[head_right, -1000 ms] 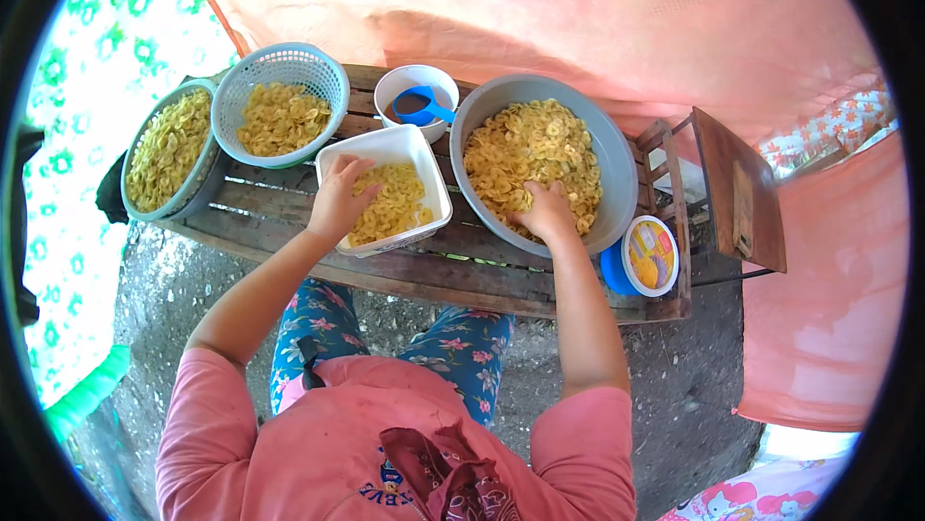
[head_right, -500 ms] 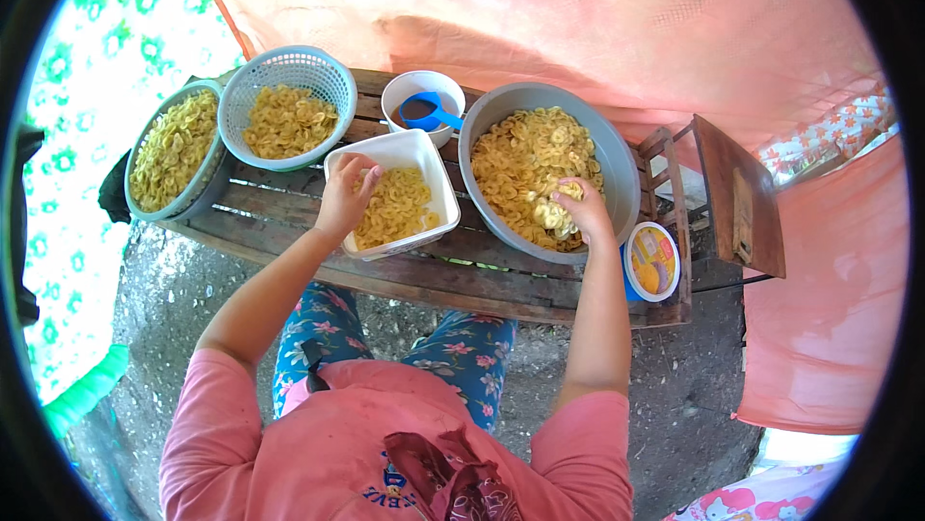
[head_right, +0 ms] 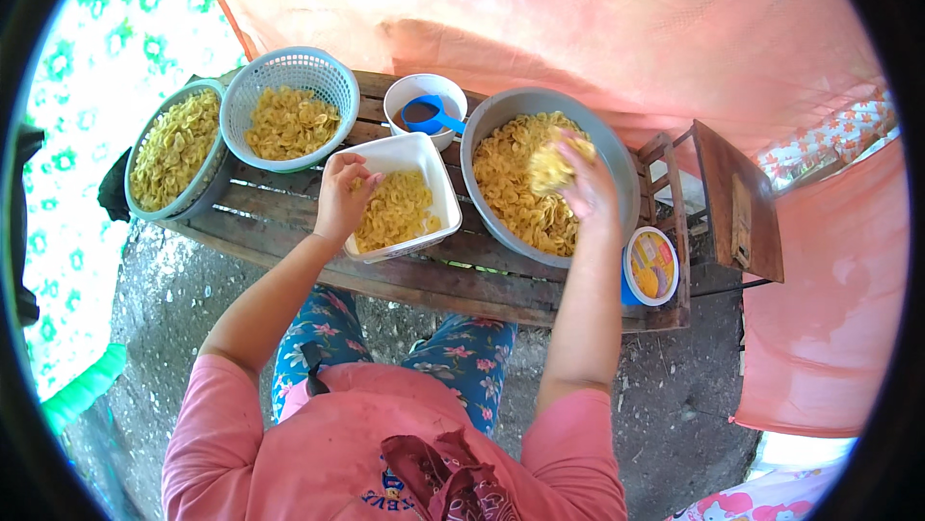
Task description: The person scoops a yellow flaky food from a large bowl into a white rectangular container, then pours liquid from a small white bowl over the food and shakes the container to mix. The person repeats this process multiple times, transferring portions between bowls and containers.
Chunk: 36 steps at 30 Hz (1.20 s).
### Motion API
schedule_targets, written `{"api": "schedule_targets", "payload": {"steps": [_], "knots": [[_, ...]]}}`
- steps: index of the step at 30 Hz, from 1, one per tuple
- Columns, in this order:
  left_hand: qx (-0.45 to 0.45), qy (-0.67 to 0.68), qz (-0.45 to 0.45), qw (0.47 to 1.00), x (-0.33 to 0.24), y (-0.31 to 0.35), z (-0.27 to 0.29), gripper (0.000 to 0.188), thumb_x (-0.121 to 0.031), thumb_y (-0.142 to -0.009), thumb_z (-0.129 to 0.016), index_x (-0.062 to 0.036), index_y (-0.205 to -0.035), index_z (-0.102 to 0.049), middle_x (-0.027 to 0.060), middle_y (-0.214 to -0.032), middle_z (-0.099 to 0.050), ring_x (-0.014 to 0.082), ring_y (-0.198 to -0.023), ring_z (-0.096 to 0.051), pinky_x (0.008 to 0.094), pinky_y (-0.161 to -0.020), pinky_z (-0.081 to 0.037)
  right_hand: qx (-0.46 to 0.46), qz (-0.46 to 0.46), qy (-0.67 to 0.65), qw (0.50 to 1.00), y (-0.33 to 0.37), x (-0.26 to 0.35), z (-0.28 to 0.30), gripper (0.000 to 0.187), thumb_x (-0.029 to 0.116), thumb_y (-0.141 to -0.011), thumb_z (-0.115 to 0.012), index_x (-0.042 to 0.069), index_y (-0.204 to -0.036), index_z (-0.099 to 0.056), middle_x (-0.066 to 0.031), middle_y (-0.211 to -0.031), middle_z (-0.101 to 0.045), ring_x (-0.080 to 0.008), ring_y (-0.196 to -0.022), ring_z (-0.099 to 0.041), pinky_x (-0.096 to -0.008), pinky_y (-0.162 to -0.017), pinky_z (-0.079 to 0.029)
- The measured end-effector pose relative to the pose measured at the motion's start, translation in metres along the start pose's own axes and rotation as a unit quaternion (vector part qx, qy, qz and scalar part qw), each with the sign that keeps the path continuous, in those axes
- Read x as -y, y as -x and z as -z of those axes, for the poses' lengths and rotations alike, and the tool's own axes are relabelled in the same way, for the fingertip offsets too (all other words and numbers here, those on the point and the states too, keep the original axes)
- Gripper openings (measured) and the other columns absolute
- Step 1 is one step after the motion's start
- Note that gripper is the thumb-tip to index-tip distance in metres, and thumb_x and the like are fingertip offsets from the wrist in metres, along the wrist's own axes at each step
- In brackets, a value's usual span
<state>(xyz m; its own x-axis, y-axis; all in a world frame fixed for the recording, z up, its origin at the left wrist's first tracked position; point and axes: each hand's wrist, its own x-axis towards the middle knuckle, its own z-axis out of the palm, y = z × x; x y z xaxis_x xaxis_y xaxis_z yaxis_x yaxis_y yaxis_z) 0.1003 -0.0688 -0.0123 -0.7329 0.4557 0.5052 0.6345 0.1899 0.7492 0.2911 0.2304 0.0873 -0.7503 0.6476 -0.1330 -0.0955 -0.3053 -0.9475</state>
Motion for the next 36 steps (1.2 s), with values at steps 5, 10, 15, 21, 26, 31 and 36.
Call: {"api": "schedule_targets", "payload": {"steps": [5,10,15,21,26,31,36], "knots": [[0.053,-0.072,-0.028,0.996,0.002,0.001,0.004,0.014,-0.012,-0.077,-0.072,-0.0037,-0.084,-0.063,0.0120,-0.112,-0.053,0.0336,-0.112,-0.047,0.0465,-0.092,-0.039,0.196,0.008,0.027,0.980,-0.003,-0.052,-0.104,0.026,0.006,-0.083,-0.070,0.005,-0.108,-0.060,-0.0078,-0.100,-0.064,-0.0174,-0.085,-0.064,-0.0323,-0.073,-0.056],[0.027,-0.097,0.015,0.995,0.001,0.008,0.009,0.033,-0.007,-0.073,-0.070,-0.0085,-0.104,-0.057,0.0158,-0.123,-0.046,0.0384,-0.119,-0.040,0.0490,-0.096,-0.036,0.166,0.052,0.473,0.864,0.005,-0.113,-0.154,0.016,0.010,-0.085,-0.068,0.008,-0.102,-0.067,-0.0091,-0.092,-0.066,-0.0163,-0.082,-0.064,-0.0286,-0.064,-0.051],[0.014,-0.095,0.053,0.994,0.009,0.015,0.009,0.038,0.004,-0.073,-0.061,-0.0073,-0.108,-0.056,0.0218,-0.129,-0.041,0.0414,-0.123,-0.036,0.0507,-0.102,-0.033,0.142,-0.046,0.424,0.893,-0.001,-0.109,-0.154,0.013,0.012,-0.090,-0.062,0.007,-0.101,-0.067,-0.0091,-0.087,-0.065,-0.0133,-0.076,-0.061,-0.0279,-0.060,-0.050],[0.031,-0.028,0.060,0.997,0.021,0.016,0.006,0.049,0.016,-0.069,-0.048,-0.0063,-0.112,-0.054,0.0254,-0.135,-0.035,0.0452,-0.129,-0.030,0.0512,-0.107,-0.029,0.115,-0.051,0.234,0.964,0.000,-0.062,-0.119,0.015,0.007,-0.092,-0.057,0.006,-0.105,-0.065,-0.0037,-0.093,-0.062,-0.0100,-0.075,-0.054,-0.0240,-0.066,-0.047],[0.072,-0.004,0.055,0.996,0.031,0.005,0.009,0.051,0.018,-0.066,-0.046,-0.0074,-0.110,-0.055,0.0233,-0.136,-0.036,0.0445,-0.131,-0.029,0.0483,-0.109,-0.027,-0.040,0.017,0.439,0.897,-0.019,-0.033,-0.027,0.023,0.021,-0.090,-0.061,0.007,-0.107,-0.066,-0.0103,-0.105,-0.066,-0.0202,-0.084,-0.062,-0.0344,-0.072,-0.053],[0.094,0.033,0.046,0.994,0.042,-0.008,0.011,0.049,0.018,-0.066,-0.045,-0.0071,-0.106,-0.054,0.0213,-0.136,-0.037,0.0434,-0.130,-0.031,0.0461,-0.108,-0.029,-0.123,0.015,0.767,0.629,-0.035,-0.045,0.005,0.029,0.033,-0.088,-0.060,0.009,-0.101,-0.069,-0.0145,-0.105,-0.066,-0.0329,-0.093,-0.063,-0.0469,-0.084,-0.047],[0.112,0.037,0.032,0.993,0.047,-0.012,0.013,0.048,0.018,-0.065,-0.044,-0.0066,-0.105,-0.054,0.0205,-0.134,-0.038,0.0432,-0.129,-0.033,0.0458,-0.108,-0.029,-0.122,0.207,0.729,0.641,-0.061,-0.038,-0.064,0.019,0.026,-0.086,-0.060,0.012,-0.091,-0.072,-0.0125,-0.094,-0.066,-0.0316,-0.093,-0.062,-0.0475,-0.082,-0.046]]}}
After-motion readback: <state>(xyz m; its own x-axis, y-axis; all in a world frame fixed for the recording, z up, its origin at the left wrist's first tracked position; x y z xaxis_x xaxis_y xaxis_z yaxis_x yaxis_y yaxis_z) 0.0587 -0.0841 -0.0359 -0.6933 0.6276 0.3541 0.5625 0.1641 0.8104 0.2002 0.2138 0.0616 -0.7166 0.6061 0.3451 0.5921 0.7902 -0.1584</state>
